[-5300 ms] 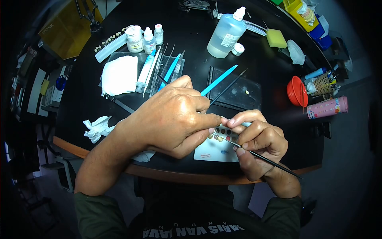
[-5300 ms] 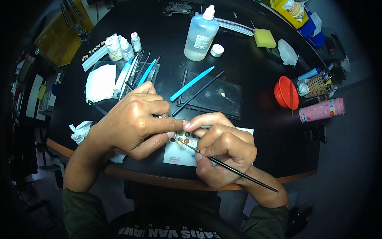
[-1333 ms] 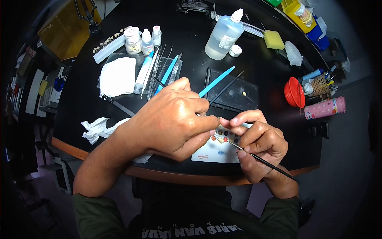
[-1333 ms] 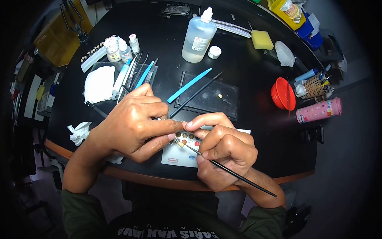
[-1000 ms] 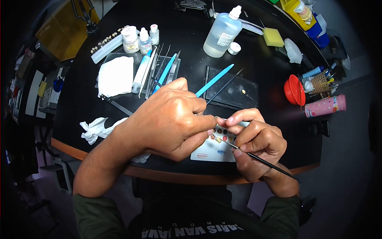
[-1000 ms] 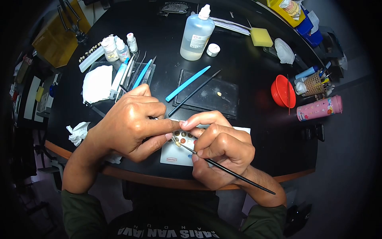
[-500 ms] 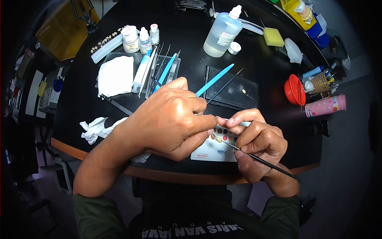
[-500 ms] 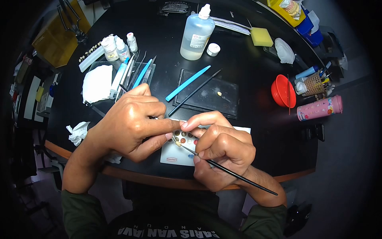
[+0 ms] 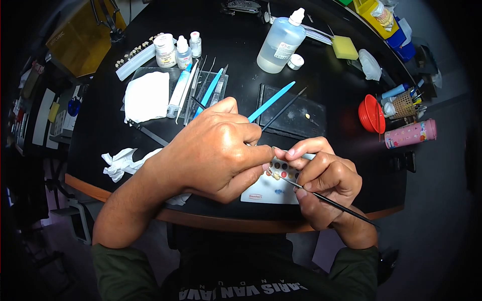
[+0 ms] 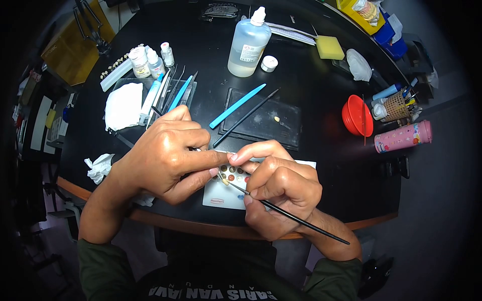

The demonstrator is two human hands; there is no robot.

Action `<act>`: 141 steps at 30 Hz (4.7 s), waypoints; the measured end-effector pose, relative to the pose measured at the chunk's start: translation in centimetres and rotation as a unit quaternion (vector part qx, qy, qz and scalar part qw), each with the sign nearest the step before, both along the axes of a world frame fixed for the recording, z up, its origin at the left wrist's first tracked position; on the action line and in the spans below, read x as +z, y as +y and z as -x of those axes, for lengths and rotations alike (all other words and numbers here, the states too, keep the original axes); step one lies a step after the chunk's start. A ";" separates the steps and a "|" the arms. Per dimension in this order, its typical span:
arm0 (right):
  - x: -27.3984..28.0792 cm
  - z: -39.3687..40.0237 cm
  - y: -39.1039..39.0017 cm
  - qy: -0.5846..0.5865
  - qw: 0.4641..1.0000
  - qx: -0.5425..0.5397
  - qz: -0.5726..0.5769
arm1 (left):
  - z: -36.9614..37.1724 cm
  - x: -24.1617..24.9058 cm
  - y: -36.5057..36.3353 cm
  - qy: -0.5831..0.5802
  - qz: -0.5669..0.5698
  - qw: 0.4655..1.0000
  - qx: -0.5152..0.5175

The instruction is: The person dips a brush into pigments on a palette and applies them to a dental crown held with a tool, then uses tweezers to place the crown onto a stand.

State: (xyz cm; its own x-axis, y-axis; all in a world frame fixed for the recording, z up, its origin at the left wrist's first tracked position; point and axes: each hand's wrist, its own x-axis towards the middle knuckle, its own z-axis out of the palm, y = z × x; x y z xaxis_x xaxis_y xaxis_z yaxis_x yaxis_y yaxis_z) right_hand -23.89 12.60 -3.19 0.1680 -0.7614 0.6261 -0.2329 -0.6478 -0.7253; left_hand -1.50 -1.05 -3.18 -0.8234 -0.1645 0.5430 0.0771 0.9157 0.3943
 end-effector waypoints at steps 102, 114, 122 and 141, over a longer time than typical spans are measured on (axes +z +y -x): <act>-0.2 0.0 0.3 -0.033 0.999 -0.009 -0.021 | -0.2 0.2 0.2 -0.016 -0.031 0.999 0.001; -0.1 0.0 0.2 -0.023 1.000 -0.004 -0.018 | -0.2 0.1 0.4 -0.034 -0.044 0.998 0.006; -0.3 0.0 0.3 -0.030 0.999 -0.007 -0.026 | -0.3 0.0 0.4 -0.028 -0.040 0.999 0.011; 0.6 0.5 0.3 -0.083 0.996 -0.019 -0.020 | -0.4 0.3 0.4 -0.044 -0.002 0.999 0.031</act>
